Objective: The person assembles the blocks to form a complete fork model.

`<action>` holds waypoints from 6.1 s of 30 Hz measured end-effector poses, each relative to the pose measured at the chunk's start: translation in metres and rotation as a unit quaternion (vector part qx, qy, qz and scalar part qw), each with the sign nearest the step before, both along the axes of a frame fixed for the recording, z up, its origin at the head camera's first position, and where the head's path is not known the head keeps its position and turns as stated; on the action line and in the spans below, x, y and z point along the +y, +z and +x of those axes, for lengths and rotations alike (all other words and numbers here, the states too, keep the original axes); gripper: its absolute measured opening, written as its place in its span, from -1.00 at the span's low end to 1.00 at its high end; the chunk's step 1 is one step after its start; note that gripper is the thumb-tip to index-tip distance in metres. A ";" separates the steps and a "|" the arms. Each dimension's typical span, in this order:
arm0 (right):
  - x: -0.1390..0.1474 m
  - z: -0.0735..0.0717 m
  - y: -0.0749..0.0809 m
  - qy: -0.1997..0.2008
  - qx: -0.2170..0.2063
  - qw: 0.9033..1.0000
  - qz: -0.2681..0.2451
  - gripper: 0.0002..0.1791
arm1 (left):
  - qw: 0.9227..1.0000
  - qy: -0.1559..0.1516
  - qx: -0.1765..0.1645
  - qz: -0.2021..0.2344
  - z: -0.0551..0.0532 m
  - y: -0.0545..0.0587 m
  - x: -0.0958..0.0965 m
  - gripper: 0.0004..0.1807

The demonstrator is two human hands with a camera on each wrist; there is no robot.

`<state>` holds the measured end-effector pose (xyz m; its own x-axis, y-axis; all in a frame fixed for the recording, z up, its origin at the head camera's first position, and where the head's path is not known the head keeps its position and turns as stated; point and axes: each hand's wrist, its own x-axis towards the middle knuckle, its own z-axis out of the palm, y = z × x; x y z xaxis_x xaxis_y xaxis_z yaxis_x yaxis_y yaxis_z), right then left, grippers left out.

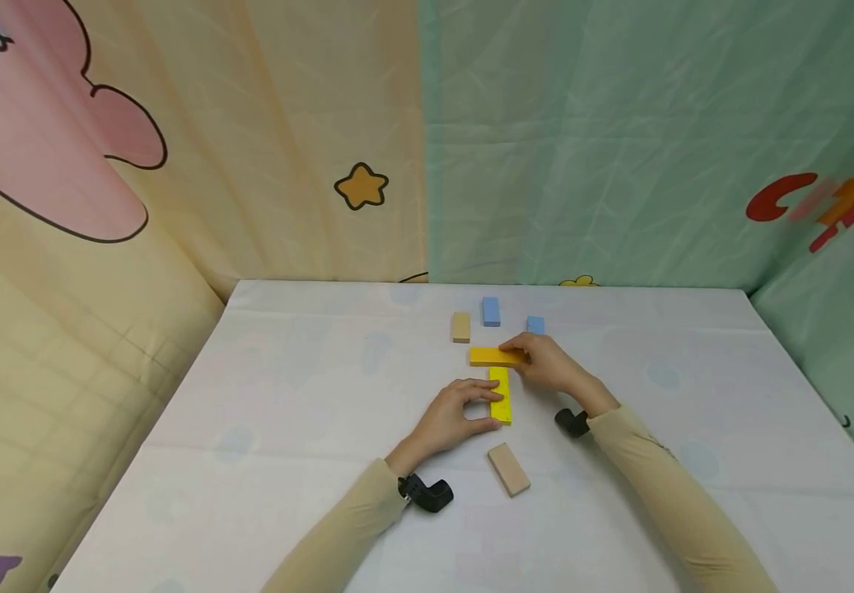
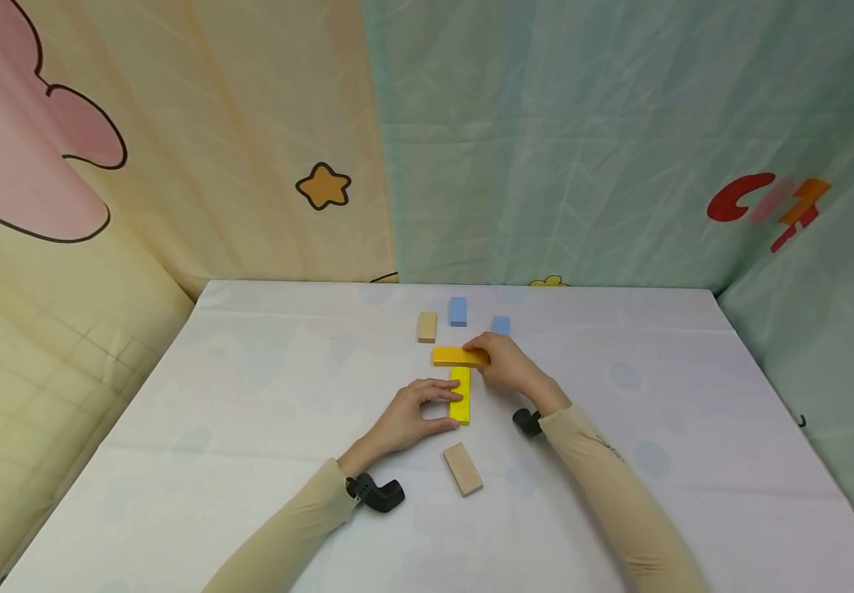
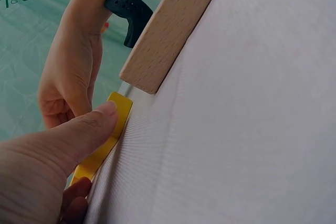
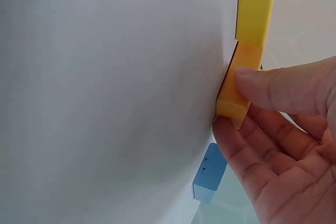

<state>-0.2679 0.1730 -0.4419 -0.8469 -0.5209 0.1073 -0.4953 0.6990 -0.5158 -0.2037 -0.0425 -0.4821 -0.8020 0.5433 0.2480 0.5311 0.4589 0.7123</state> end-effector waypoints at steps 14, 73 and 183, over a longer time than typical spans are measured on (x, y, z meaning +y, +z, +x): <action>-0.001 0.006 0.003 0.005 0.007 1.000 0.005 -0.66 | 1.000 0.006 -0.014 0.004 0.001 0.002 0.001 -0.58; 0.006 0.027 0.012 0.005 0.067 0.997 0.034 -0.63 | 1.000 0.007 -0.020 0.011 -0.008 0.007 0.002 -0.75; 0.004 0.120 0.007 0.129 0.173 0.971 0.106 -0.70 | 1.000 -0.004 0.001 0.019 -0.009 0.007 0.001 -0.76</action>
